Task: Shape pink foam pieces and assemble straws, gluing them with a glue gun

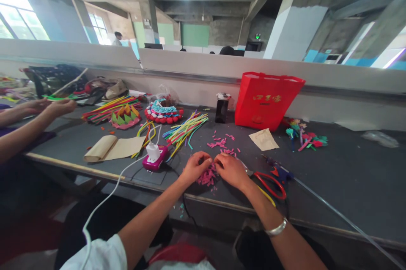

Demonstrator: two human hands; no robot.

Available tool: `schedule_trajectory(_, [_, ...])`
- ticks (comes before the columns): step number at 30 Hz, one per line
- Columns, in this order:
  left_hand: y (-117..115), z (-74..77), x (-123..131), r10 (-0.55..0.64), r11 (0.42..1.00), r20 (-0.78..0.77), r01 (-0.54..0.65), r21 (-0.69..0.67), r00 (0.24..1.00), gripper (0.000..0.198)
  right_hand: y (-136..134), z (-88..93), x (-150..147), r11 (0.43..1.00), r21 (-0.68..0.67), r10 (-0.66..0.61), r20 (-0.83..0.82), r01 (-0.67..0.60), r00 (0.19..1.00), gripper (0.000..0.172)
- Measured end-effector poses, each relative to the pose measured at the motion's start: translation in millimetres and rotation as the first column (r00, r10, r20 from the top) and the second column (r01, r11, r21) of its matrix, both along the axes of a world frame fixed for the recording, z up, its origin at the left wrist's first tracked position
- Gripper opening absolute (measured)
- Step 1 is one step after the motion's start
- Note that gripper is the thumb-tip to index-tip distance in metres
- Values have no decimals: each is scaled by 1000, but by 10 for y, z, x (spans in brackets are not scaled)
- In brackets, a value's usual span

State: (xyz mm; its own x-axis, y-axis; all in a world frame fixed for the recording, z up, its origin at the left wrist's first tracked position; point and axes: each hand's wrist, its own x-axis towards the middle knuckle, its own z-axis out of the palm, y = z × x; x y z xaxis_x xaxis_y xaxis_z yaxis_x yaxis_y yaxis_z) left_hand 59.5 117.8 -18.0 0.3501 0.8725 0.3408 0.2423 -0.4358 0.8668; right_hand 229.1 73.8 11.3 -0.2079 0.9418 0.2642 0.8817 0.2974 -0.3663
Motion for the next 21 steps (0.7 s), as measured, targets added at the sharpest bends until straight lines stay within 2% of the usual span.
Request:
schedule_trajectory(6, [7,-25,-3,-67,997,-78,69,24,995,27,-52,16,-43,999,29,32,-36,-31,999,9])
schedule_trajectory(12, [23,-51,3,-73,996,-107,77,36,992,32,-45,6,-12,999,41,35,-106,-30,994,9])
schedule_trajectory(21, [14,-30,-15,-113,991,-135,121,60,984,32,-15,-10,28,994,41,111,-219,-105,969,9])
